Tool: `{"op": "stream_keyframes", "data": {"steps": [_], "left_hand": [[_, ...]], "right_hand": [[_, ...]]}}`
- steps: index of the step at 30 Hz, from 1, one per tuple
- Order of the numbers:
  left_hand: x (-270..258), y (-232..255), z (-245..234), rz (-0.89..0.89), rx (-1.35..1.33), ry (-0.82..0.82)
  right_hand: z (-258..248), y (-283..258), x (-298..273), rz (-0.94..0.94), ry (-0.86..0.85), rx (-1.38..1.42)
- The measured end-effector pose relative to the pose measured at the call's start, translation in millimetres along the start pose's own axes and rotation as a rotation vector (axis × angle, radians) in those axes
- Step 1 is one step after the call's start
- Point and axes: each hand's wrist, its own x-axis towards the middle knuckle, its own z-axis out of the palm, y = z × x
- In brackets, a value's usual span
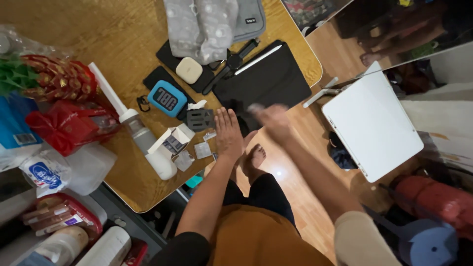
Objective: The person wipes the back and front surfaces of a tablet with a cloth and a small wipe. They lift the tablet from the table, clean both sides, and place it back down while handling small packets on the table.
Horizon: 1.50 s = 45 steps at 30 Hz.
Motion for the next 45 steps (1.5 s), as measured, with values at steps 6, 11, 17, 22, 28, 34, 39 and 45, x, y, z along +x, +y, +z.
{"op": "stream_keyframes", "data": {"steps": [6, 11, 17, 22, 28, 34, 39, 45], "left_hand": [[1.4, 3.3, -3.2, -0.024, 0.039, -0.121], [1.9, 3.6, -0.2, -0.031, 0.076, -0.164], [-0.5, 1.6, 5.5, -0.050, 0.110, -0.143], [-1.2, 0.5, 3.4, -0.016, 0.024, -0.091], [2.1, 0.4, 4.9, 0.008, 0.044, 0.004], [4.6, 1.4, -4.5, 0.016, 0.063, 0.017], [5.2, 1.3, -16.0, 0.029, 0.090, -0.106], [4.6, 2.0, -2.3, 0.005, 0.050, 0.017]], "right_hand": [[-15.0, 119.7, -13.1, 0.172, -0.045, -0.043], [-68.0, -12.6, 117.8, 1.083, -0.586, 0.466], [-40.5, -7.6, 77.8, 0.138, -0.406, 0.221], [-42.0, 94.8, 63.4, 1.059, -0.200, 0.835], [7.7, 114.0, 36.5, 0.302, -0.091, -0.126], [45.6, 154.7, 89.7, 0.226, -0.147, -0.071], [25.7, 148.0, 103.3, 0.203, -0.227, -0.075], [-25.0, 124.8, 44.0, 0.247, -0.126, -0.214]]}}
